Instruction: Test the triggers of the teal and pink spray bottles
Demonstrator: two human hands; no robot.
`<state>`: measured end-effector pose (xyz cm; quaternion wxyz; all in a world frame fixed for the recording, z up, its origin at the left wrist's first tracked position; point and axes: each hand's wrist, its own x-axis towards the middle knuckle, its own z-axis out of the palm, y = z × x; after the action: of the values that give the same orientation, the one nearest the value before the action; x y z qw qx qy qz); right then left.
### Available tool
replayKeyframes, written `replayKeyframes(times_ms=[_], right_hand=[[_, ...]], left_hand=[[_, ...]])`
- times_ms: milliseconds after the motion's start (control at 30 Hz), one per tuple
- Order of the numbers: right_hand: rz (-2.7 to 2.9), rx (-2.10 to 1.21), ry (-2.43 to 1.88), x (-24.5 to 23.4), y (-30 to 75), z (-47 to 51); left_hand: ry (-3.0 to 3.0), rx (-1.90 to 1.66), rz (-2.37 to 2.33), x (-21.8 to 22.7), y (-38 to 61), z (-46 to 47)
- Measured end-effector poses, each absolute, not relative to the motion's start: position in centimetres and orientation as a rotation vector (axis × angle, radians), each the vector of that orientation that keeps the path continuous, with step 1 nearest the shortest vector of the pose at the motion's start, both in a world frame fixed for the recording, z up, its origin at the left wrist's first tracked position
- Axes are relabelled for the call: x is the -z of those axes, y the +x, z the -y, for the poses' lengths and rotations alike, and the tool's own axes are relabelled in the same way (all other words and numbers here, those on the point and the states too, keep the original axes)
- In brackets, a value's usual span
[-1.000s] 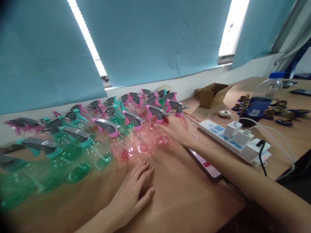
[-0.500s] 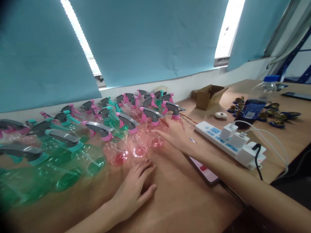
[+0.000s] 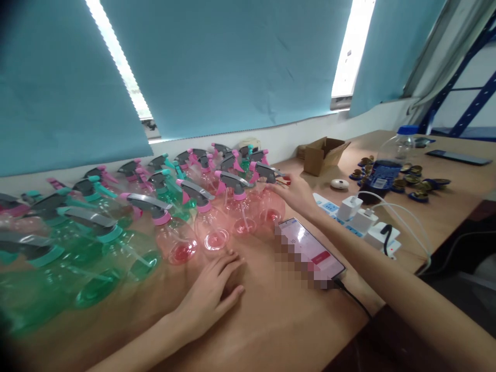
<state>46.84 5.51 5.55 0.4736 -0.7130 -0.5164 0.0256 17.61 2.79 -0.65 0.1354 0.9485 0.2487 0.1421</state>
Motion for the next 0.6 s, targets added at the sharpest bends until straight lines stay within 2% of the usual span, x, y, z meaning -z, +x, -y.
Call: replayKeyframes(times_ms=[133,333,600], right_hand=[[1.303,-0.153,-1.727,-5.1,46.4,-7.0],[1.234,-0.067,-1.733,-5.7,46.0,-6.9],[1.148,0.064,-1.771,-7.8,45.3,-0.8]], left_hand=[[2.74,-0.423,-0.714,0.6,17.4,-2.5],[2.734,-0.421,-0.715,0.6,16.8,-2.2],[2.686,-0.482,-0.682,1.2,15.2,-1.6]])
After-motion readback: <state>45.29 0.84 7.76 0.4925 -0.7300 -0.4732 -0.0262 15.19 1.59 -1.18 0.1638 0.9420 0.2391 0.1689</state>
